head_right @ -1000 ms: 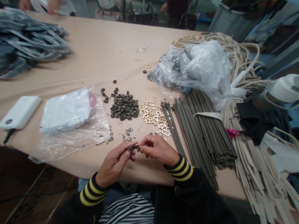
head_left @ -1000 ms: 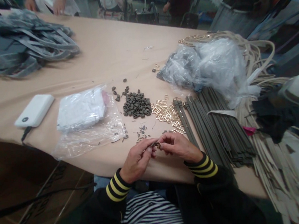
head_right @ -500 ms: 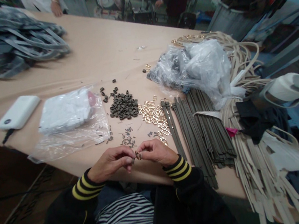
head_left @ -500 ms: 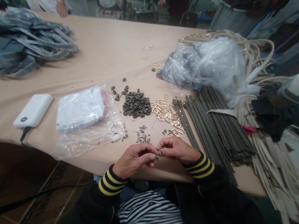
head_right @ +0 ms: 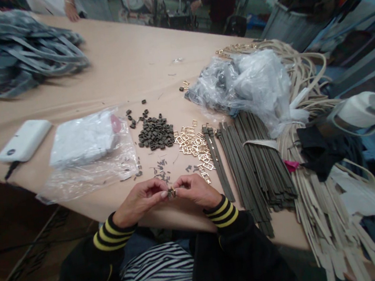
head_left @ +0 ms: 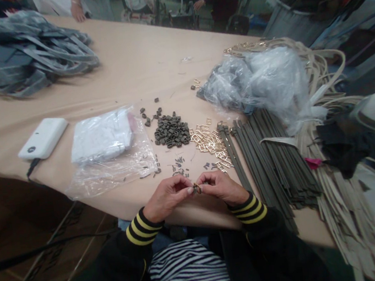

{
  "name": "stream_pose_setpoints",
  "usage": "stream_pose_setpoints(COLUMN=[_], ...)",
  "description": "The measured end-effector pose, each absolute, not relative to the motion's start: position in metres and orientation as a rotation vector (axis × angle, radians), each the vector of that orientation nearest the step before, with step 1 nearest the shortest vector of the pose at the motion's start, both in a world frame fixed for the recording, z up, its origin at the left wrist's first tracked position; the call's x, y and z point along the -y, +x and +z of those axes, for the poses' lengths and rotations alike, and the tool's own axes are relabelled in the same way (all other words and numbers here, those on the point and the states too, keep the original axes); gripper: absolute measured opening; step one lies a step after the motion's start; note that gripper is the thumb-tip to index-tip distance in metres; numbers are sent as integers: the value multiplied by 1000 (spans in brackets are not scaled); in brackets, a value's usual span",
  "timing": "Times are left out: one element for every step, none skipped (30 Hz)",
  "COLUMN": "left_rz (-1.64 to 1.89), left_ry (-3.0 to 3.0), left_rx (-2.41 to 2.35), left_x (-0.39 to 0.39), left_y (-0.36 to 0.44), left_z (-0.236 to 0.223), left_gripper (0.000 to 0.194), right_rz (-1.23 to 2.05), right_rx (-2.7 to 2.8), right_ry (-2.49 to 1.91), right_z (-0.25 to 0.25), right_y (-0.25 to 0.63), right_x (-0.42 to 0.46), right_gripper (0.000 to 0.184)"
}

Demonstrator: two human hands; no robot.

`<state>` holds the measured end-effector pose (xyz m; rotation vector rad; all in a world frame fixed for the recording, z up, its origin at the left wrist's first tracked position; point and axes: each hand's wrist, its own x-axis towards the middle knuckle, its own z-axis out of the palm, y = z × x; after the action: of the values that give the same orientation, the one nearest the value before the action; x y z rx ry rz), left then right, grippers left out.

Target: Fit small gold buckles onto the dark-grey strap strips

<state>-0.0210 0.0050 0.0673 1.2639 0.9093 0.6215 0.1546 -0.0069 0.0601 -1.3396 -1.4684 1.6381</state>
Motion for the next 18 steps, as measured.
stream_pose_setpoints(left_rz=[626, 628, 631, 637, 648, 661, 673, 686, 703, 725, 748, 770, 787, 799, 804, 799, 788, 776], left_ry=[1252, 1234, 1217, 1206, 1206, 1222, 1254, 1299, 1351, 1403, 1444, 1463, 1455, 1421, 1366, 1300, 1236, 1176], left_rx=[-920, -931, -943, -959, -975, -991, -1008, -1033, -1068, -1111, -1153, -1187, -1206, -1205, -1185, -1153, -1112, -1064], left_x=[-5, -5, -4, -4, -4, -3, -3, -2, -2, -1, -1, 0, 1, 1, 1, 1, 0, -1], left_y=[-20, -19, -18, -17, -16, -14, -13, -12, -11, -11, -10, -10, -9, -9, -9, -9, -9, -10], left_z=[67, 67, 67, 67, 67, 67, 66, 66, 65, 63, 62, 61, 60, 60, 60, 61, 61, 62], left_gripper=[13, 13, 13, 13, 12, 11, 10, 9, 8, 6, 5, 4, 4, 6, 8, 11, 14, 17], right_rz=[1626, 1612, 1596, 1578, 1559, 1536, 1517, 1500, 1483, 1460, 1433, 1403, 1375, 1352, 1338, 1331, 1325, 1320], right_rx=[1489, 1510, 1529, 1547, 1566, 1587, 1610, 1634, 1663, 1697, 1733, 1768, 1798, 1821, 1835, 1842, 1841, 1827], right_ry=[-1342, -1347, -1352, -1357, -1361, -1366, -1370, -1374, -1372, -1367, -1359, -1350, -1341, -1335, -1332, -1332, -1337, -1343], right_z=[59, 58, 57, 57, 56, 56, 56, 57, 58, 59, 61, 62, 63, 65, 66, 67, 67, 68], right_y=[155, 155, 156, 156, 156, 156, 156, 156, 156, 156, 156, 156, 156, 156, 156, 156, 155, 154], right_x=[6, 6, 5, 5, 4, 4, 4, 4, 3, 3, 3, 3, 3, 3, 3, 3, 4, 5], right_gripper=[14, 14, 14, 14, 14, 14, 14, 14, 14, 14, 14, 15, 15, 15, 14, 13, 11, 9])
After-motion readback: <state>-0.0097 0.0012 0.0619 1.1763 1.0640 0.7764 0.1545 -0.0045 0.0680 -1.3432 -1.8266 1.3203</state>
